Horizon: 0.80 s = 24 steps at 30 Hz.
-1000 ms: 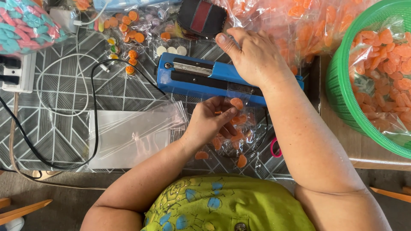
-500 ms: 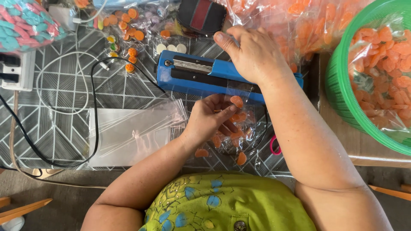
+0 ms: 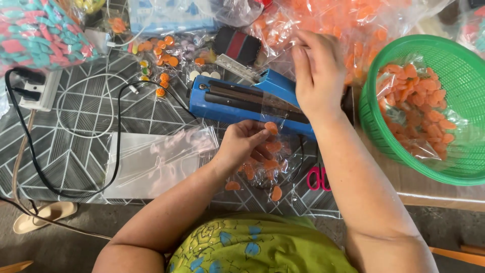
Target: Packaging small orange items into plastic bags and sealing them with a heat sealer
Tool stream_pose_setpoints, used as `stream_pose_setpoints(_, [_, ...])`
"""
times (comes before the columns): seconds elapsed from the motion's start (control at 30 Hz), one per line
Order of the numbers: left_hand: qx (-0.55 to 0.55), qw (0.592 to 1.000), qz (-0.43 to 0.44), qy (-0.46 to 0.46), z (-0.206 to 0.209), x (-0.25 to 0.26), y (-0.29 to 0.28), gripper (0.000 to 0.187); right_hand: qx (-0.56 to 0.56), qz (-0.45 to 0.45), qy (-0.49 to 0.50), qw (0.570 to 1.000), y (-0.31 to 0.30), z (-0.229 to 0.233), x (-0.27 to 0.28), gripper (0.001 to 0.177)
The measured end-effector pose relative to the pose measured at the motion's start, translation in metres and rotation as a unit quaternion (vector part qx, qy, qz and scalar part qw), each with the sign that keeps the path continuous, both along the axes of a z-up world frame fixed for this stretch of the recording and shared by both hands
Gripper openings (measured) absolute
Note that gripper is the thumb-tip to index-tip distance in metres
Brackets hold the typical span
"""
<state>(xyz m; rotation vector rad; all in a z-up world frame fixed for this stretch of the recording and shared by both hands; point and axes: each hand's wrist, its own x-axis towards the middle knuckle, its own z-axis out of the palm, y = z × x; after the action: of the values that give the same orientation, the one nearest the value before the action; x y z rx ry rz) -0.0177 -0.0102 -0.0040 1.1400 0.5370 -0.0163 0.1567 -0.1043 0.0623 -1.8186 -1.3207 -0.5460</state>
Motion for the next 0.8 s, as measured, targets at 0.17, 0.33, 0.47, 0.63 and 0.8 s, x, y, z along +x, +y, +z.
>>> stream_pose_setpoints(0.17, [-0.013, 0.992, 0.046, -0.114, -0.019, -0.003, -0.005, 0.033, 0.048, 0.014, -0.08, 0.996, -0.046, -0.013, -0.054, 0.016])
stream_pose_setpoints(0.33, [0.001, 0.992, 0.042, -0.115, -0.015, -0.003, -0.006, 0.036, -0.272, -0.155, -0.087, 0.946, -0.063, -0.033, -0.084, 0.045])
stream_pose_setpoints(0.47, [0.013, 0.991, 0.048, -0.121, -0.022, 0.0, -0.007, 0.033, -0.461, -0.183, 0.045, 0.867, -0.047, -0.027, -0.088, 0.061])
stream_pose_setpoints(0.63, [0.029, 0.992, 0.045, -0.118, -0.039, 0.004, -0.004, 0.03, -0.45, -0.181, 0.021, 0.874, -0.027, -0.045, -0.084, 0.06])
stream_pose_setpoints(0.8, [0.052, 0.993, 0.033, -0.1, -0.014, -0.004, -0.005, 0.032, -0.397, -0.186, -0.035, 0.898, -0.036, -0.054, -0.079, 0.059])
